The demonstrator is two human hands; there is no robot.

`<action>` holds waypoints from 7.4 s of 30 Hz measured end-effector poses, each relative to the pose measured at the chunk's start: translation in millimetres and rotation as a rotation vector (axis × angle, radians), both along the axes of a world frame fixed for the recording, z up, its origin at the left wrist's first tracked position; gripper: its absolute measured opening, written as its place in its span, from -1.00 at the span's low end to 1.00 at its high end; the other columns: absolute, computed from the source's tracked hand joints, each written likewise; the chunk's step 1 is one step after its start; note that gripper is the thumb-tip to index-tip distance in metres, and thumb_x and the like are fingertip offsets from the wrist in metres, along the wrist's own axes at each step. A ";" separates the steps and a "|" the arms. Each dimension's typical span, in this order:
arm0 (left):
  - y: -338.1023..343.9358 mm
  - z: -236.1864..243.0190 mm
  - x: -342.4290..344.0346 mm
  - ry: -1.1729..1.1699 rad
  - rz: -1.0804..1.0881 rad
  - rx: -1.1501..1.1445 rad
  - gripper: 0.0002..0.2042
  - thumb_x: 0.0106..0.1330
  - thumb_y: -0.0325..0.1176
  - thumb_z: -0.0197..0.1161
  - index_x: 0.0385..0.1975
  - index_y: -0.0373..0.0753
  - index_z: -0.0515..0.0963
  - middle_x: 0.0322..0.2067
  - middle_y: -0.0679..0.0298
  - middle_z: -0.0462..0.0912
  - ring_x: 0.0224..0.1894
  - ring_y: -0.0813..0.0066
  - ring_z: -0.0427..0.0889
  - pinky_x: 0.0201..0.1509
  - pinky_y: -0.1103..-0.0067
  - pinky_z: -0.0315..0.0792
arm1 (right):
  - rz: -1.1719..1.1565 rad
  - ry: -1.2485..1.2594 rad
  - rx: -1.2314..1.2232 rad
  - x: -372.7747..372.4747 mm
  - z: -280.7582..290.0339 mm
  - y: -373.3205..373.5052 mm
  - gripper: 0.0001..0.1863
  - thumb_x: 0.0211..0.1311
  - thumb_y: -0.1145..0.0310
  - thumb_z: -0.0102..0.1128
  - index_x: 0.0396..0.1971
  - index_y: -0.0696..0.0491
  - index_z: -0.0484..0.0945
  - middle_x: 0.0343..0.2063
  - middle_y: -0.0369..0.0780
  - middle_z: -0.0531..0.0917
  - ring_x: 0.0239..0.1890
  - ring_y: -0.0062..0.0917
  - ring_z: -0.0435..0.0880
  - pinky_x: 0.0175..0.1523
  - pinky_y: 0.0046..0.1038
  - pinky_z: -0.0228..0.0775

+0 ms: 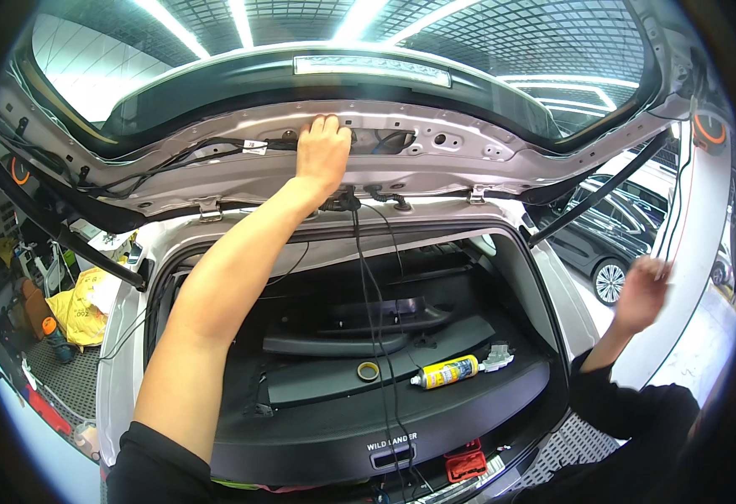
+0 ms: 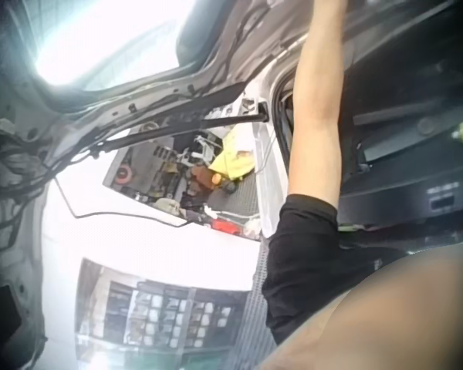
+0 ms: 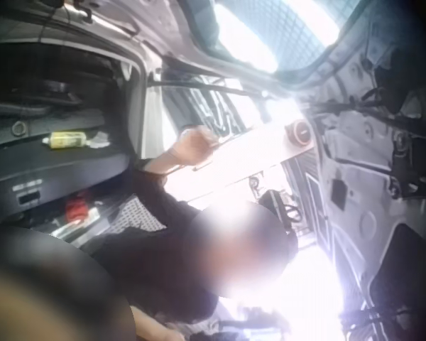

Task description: The person routes and secures electrical wires along the underside of the open trunk lid, using electrical tape to bundle and attach them. A second person assists by holding a spray can and handing tools. The work continues with taping and positioning wires near the trunk hinge area.

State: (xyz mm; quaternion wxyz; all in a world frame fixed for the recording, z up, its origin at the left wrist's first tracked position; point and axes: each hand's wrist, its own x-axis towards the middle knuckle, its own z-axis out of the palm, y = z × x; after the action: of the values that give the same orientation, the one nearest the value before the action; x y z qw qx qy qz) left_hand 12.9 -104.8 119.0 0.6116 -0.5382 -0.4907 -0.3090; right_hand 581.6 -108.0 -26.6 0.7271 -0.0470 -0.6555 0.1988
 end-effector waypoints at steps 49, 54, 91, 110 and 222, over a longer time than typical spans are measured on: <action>-259.7 -63.6 -232.0 0.235 0.543 -0.191 -0.20 0.28 -0.26 0.36 0.52 -0.41 0.26 0.58 0.00 0.23 0.65 0.10 0.13 0.70 0.13 -0.06 | -0.354 -0.851 -0.133 -47.1 -311.7 30.0 -0.81 0.37 0.38 0.04 -0.25 0.11 0.64 -0.18 -0.15 0.79 -0.02 -0.25 0.69 0.25 -0.21 0.29; -282.8 -81.3 -225.8 0.201 0.477 -0.179 -0.14 0.22 -0.33 0.40 0.55 -0.42 0.21 0.58 -0.04 0.22 0.66 0.05 0.11 0.70 0.08 -0.08 | -0.370 -0.842 -0.149 -42.4 -314.3 30.7 -0.83 0.32 0.41 0.04 -0.28 0.11 0.62 -0.19 -0.15 0.78 -0.03 -0.24 0.68 0.25 -0.20 0.29; -31.4 -101.3 -108.6 -0.724 -0.001 -0.798 -0.69 0.41 -0.08 0.38 -0.20 -0.26 0.74 -0.21 0.02 0.80 -0.09 -0.01 0.76 0.01 0.22 0.59 | -0.584 -0.583 -0.504 -128.1 -389.9 -213.0 -0.90 0.24 0.49 0.31 -0.26 0.13 0.63 -0.31 -0.15 0.71 -0.25 -0.21 0.68 -0.07 -0.26 0.52; -43.4 -104.5 -107.0 -0.255 0.229 -0.786 -0.54 0.60 0.03 0.09 -0.34 -0.18 0.76 -0.35 0.04 0.79 -0.19 -0.09 0.77 -0.06 0.10 0.60 | -0.344 -0.578 -0.531 -315.1 -185.6 43.9 -0.51 0.62 0.10 0.08 -0.37 0.27 0.58 -0.44 0.12 0.66 -0.37 0.02 0.69 -0.22 -0.11 0.46; -442.4 -230.5 -298.6 -0.786 0.107 -0.119 -0.61 0.60 -0.20 0.25 0.22 -0.36 0.60 0.16 0.07 0.69 0.25 0.24 0.63 0.40 0.44 0.40 | 0.351 -0.602 -1.158 -136.5 -189.1 -187.3 -0.57 0.58 0.19 0.25 -0.53 -0.05 0.34 -0.65 -0.53 0.26 -0.65 -0.86 0.13 -0.57 -0.61 -0.03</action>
State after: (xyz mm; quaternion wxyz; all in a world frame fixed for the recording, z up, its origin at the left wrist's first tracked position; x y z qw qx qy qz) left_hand -285.7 -547.2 -111.5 0.3600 -0.3872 -0.7318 -0.4301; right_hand 445.1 -295.3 -215.7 0.3270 -0.3752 -0.6151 0.6115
